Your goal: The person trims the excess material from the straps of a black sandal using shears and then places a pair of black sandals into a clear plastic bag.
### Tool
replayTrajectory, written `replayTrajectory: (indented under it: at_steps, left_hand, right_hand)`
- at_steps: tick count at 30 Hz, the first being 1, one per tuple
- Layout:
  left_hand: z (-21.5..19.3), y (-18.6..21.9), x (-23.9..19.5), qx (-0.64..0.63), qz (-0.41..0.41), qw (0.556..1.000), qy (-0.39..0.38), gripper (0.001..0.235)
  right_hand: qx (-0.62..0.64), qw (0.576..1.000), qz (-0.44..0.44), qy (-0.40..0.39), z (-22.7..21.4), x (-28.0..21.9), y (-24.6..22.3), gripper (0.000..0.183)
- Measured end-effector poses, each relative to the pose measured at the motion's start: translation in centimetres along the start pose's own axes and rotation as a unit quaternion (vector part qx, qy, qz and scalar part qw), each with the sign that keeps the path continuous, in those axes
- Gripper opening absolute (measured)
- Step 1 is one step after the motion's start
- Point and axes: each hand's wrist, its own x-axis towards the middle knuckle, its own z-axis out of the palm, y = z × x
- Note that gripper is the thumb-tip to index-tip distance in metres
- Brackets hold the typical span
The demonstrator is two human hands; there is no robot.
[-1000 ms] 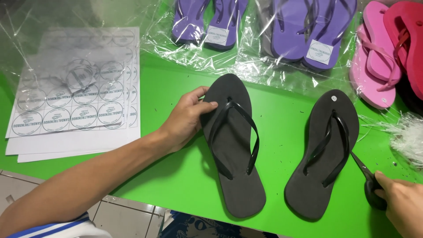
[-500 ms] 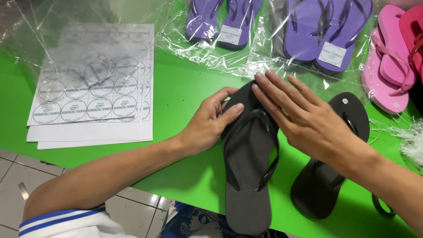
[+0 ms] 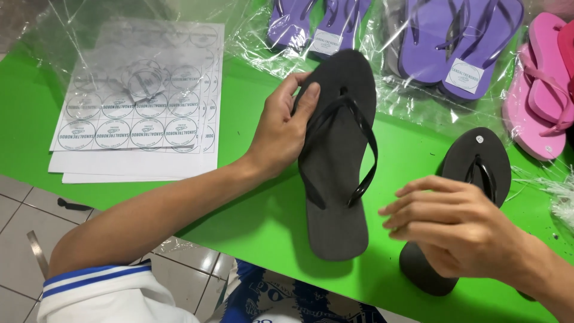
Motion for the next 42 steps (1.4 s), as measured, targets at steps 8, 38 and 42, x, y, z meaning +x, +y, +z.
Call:
replayTrajectory:
  at_steps: [8,38,42]
  left_hand:
    - [3.1,0.8,1.5,0.01,0.042,0.999,-0.027,0.022]
    - [5.2,0.7,8.9,-0.011,0.143,0.988,0.056,0.023]
    - [6.1,-0.3,7.7,0.044,0.097,0.994,0.035,0.02]
  right_hand:
    - [-0.402,0.915,0.024,-0.038,4.3,1.7,2.5,0.084]
    - [-0.028,1.0,0.0,0.014,2.2,-1.9,-1.0,0.019]
    - [-0.051,0.931,0.181,0.312,2.4,-5.0,0.7,0.022]
